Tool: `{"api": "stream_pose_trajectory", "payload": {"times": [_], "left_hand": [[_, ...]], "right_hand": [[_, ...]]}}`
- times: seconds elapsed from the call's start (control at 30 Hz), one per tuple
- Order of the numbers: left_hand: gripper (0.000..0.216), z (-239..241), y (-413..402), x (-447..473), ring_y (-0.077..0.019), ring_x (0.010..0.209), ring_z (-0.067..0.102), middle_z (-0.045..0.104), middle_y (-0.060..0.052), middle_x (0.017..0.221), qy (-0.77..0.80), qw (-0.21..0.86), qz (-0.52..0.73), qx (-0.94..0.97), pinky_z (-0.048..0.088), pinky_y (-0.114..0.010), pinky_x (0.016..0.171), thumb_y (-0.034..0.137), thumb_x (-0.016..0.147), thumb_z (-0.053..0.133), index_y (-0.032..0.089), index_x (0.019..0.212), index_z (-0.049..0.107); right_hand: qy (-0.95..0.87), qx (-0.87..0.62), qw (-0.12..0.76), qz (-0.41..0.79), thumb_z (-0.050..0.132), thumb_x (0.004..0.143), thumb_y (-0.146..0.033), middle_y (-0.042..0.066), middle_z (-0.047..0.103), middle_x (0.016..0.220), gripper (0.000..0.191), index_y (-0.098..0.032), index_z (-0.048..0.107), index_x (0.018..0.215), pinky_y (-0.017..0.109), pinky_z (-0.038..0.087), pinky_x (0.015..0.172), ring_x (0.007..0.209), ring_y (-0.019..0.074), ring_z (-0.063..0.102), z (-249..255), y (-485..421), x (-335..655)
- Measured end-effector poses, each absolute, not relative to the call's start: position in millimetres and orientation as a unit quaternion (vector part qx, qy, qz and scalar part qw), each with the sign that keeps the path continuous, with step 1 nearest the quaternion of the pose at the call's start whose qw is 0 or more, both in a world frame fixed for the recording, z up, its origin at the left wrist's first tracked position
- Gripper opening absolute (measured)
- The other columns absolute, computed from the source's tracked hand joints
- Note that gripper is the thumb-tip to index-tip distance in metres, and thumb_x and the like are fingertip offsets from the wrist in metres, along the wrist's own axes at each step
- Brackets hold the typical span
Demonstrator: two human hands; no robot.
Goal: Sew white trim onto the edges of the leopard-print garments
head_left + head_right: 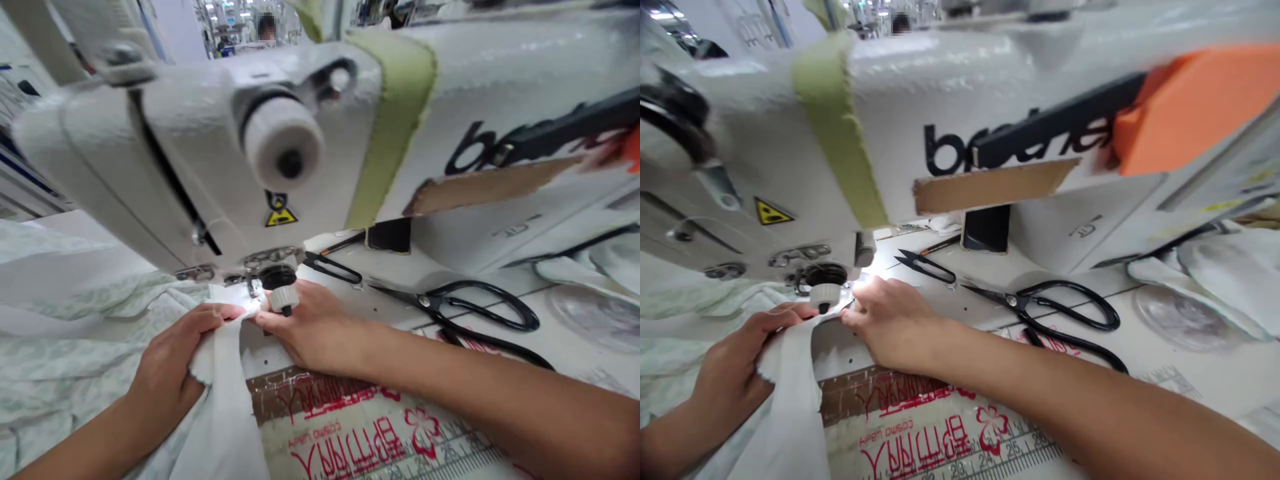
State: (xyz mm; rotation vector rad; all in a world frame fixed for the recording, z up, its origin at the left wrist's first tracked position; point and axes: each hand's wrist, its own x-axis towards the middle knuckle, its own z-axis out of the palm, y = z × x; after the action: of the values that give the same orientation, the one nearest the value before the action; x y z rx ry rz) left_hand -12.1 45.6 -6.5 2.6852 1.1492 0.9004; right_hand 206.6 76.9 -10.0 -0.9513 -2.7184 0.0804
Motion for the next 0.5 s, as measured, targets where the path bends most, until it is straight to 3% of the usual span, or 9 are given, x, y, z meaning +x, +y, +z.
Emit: {"api": "stream_pose_trajectory", "payload": {"times": [0.13,0.33,0.5], "left_hand": [[0.027,-3,46,-10,-0.0160,0.092,0.062,0.062,-0.004,0.096,0.376,0.030,0.278,0.883,0.054,-0.023,0.077,0.008,0.080,0.037,0.017,0.104,0.046],[0.028,-7,44,-11,-0.0203,0.111,0.055,0.059,-0.009,0.117,0.265,0.059,0.225,0.936,0.047,-0.030,0.097,0.005,0.084,0.041,0.013,0.110,0.050],[0.018,-3,42,-15,-0.0120,0.083,0.065,0.065,0.000,0.099,0.421,0.080,0.262,0.865,0.055,-0.016,0.068,0.012,0.085,0.043,0.018,0.101,0.048]], "right_hand": [[-0.952,-0.272,0.131,0.046,0.051,0.083,-0.020,0.006,0.057,0.090,0.032,-0.026,0.059,0.113,0.032,0.034,0.064,0.080,0.0194,0.049,-11,76,205],[-0.967,-0.232,0.091,0.058,0.049,0.084,-0.018,0.007,0.056,0.100,0.024,-0.022,0.061,0.104,0.033,0.037,0.069,0.074,0.0169,0.047,-5,68,220],[-0.944,-0.307,0.108,0.059,0.049,0.083,-0.017,0.007,0.055,0.084,0.028,-0.020,0.062,0.109,0.029,0.032,0.058,0.076,0.0185,0.047,-5,72,216]]}}
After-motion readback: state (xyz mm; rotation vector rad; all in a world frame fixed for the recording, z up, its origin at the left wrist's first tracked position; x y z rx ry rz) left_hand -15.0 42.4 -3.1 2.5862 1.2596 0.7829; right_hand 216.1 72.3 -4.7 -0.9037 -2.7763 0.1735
